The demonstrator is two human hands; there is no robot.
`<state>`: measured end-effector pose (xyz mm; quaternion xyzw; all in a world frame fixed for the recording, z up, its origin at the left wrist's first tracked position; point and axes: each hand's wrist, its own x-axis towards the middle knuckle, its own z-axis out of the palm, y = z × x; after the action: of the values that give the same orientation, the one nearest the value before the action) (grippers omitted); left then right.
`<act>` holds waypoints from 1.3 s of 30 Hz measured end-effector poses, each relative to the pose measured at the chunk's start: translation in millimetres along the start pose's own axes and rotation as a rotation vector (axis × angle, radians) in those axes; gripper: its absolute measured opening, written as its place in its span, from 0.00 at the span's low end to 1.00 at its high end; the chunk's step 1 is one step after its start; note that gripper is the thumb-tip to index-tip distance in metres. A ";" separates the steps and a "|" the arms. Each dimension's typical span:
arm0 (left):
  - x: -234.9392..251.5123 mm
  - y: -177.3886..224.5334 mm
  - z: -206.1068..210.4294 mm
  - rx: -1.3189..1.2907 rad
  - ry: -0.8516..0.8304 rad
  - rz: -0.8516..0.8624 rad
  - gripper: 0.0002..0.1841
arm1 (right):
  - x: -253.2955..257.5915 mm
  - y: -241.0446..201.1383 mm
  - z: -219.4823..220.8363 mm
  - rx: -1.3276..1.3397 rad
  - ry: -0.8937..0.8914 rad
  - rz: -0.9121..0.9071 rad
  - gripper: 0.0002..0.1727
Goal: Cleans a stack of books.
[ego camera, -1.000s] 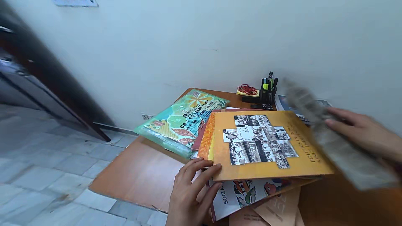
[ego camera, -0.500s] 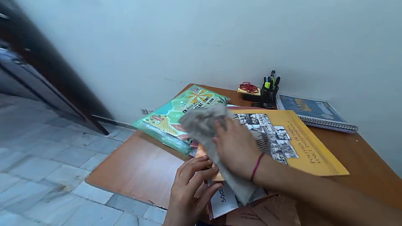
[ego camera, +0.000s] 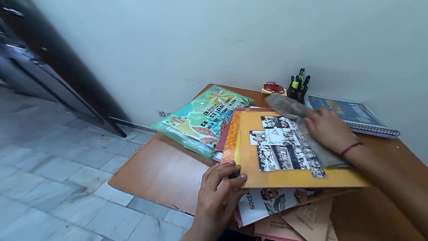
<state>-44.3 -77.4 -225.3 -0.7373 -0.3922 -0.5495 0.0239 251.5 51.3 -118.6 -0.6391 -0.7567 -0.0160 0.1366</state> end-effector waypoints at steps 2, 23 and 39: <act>-0.7 -2.8 0.1 -0.026 -0.007 0.004 0.07 | -17.6 26.8 -4.7 -0.052 0.046 0.113 0.25; -2.5 0.8 0.1 -0.075 -0.033 -0.070 0.03 | -111.0 -130.2 29.8 -0.041 0.480 -0.206 0.21; 96.5 -7.5 -13.6 0.099 -0.360 0.412 0.16 | -223.9 153.4 14.1 1.582 0.241 0.697 0.26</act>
<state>-51.1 -25.2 -142.9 -0.8852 -0.2582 -0.3736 0.1010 430.6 -133.4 -206.1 -0.5457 -0.2877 0.4892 0.6165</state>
